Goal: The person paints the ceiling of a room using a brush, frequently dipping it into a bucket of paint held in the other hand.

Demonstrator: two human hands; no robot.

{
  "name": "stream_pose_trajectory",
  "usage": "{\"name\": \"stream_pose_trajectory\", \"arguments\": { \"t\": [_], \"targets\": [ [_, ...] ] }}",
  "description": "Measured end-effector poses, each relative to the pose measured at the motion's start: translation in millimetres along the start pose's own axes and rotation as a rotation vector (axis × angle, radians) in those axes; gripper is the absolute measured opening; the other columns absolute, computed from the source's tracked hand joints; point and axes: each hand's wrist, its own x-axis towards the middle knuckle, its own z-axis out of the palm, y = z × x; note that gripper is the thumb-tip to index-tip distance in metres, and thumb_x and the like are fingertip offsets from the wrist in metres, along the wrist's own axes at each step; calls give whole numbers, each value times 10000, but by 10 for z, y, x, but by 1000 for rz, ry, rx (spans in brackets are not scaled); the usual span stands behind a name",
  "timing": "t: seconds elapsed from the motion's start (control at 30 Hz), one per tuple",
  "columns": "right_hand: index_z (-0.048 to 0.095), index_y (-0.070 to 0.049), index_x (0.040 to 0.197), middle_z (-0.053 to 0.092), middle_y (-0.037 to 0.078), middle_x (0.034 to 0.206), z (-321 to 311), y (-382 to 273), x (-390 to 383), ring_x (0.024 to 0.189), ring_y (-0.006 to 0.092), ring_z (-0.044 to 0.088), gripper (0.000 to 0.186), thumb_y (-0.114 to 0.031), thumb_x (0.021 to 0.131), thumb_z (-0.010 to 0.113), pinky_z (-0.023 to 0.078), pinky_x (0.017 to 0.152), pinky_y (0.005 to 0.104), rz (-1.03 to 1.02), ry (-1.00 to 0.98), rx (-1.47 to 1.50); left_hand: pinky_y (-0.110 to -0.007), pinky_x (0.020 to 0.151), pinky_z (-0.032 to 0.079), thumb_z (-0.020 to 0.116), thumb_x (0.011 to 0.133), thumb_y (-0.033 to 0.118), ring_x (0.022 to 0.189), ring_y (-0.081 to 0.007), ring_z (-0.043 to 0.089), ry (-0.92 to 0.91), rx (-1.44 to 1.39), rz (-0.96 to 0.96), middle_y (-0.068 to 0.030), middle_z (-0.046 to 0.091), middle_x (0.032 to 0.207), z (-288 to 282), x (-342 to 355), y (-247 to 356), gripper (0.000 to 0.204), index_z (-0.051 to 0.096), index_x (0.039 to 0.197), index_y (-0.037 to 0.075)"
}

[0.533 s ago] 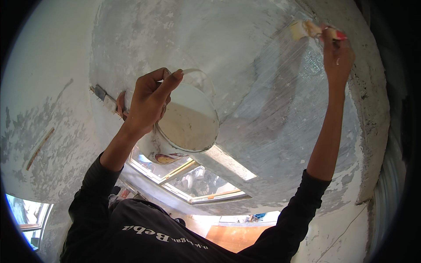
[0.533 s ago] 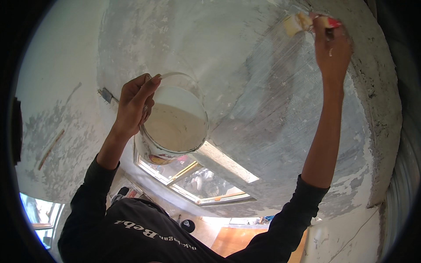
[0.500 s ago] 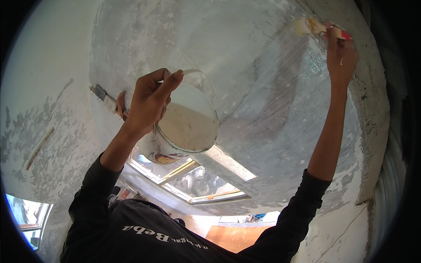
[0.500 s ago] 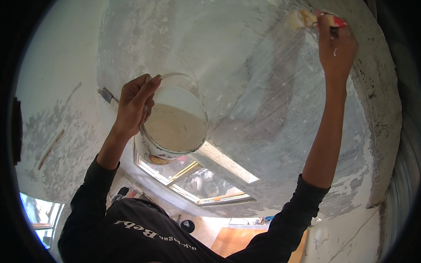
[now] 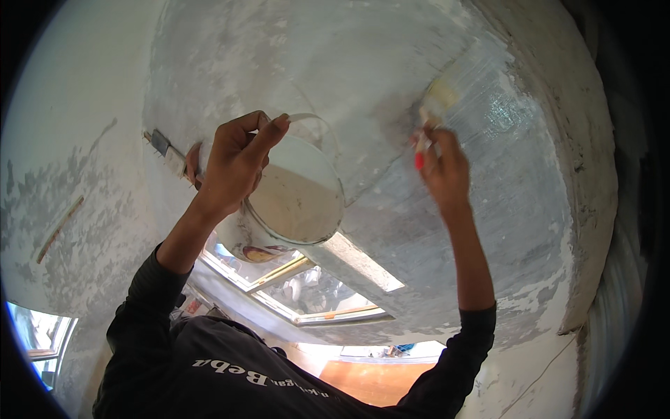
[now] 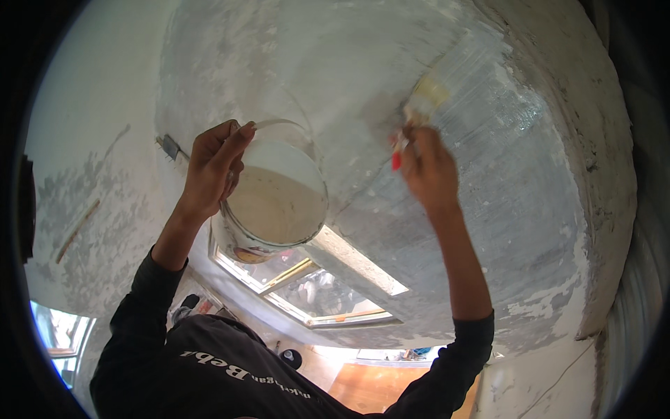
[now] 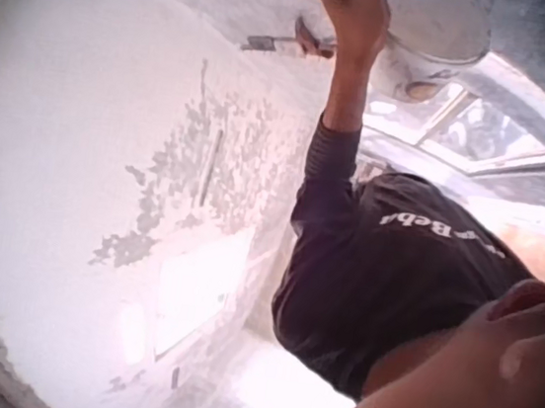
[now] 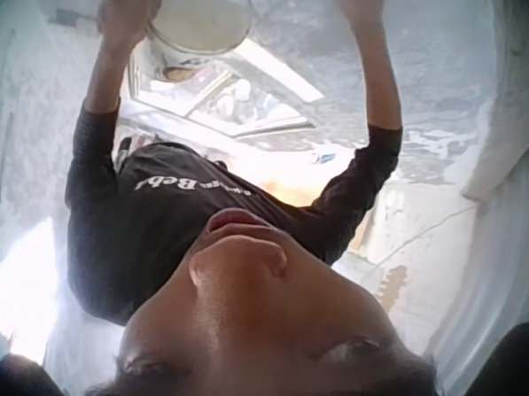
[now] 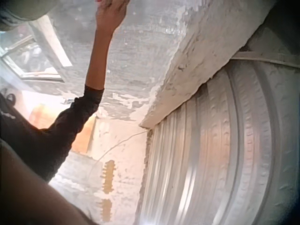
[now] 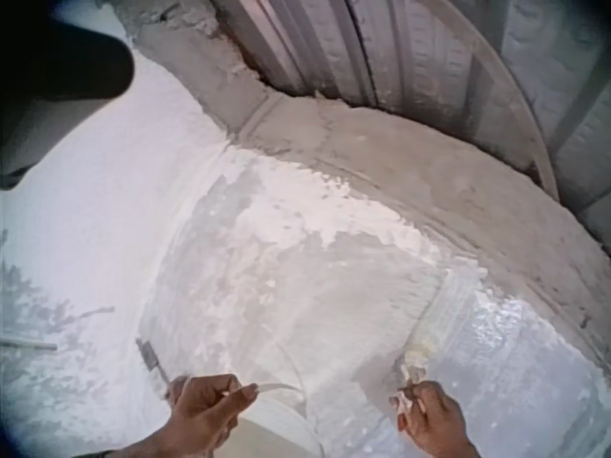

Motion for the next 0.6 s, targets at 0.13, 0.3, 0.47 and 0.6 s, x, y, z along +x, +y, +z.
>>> {"name": "stream_pose_trajectory", "arguments": {
  "t": [0.13, 0.3, 0.47, 0.6],
  "targets": [
    [549, -6, 763, 558, 87, 947, 242, -413, -419, 836, 234, 627, 120, -6, 815, 658, 569, 604, 295, -199, -136, -58, -191, 305, 195, 618, 968, 271, 345, 26, 249, 24, 43, -5, 111, 329, 480, -55, -24, 8, 362, 429, 679, 159],
    [614, -10, 837, 605, 108, 920, 253, -764, -620, 780, 233, 658, 64, -31, 863, 668, 574, 632, 318, -19, -184, 174, -189, 304, 196, 621, 965, 275, 338, 24, 251, 30, 58, 12, 112, 330, 474, -105, -28, -12, 361, 426, 683, 162],
    [674, 0, 957, 605, 123, 913, 22, -453, -155, 723, 243, 660, 126, -111, 902, 652, 554, 628, 314, 232, -112, 371, -190, 305, 194, 635, 956, 281, 335, 25, 244, 13, 83, 16, 111, 328, 471, -53, -12, 22, 369, 427, 674, 165],
    [687, 14, 961, 648, 136, 867, -147, 121, 211, 767, 217, 683, 139, -92, 928, 603, 558, 667, 321, 309, -7, 354, -190, 306, 193, 639, 953, 283, 334, 25, 240, 1, 49, -5, 111, 327, 469, 71, -16, 15, 376, 428, 666, 164]
  ]
}}
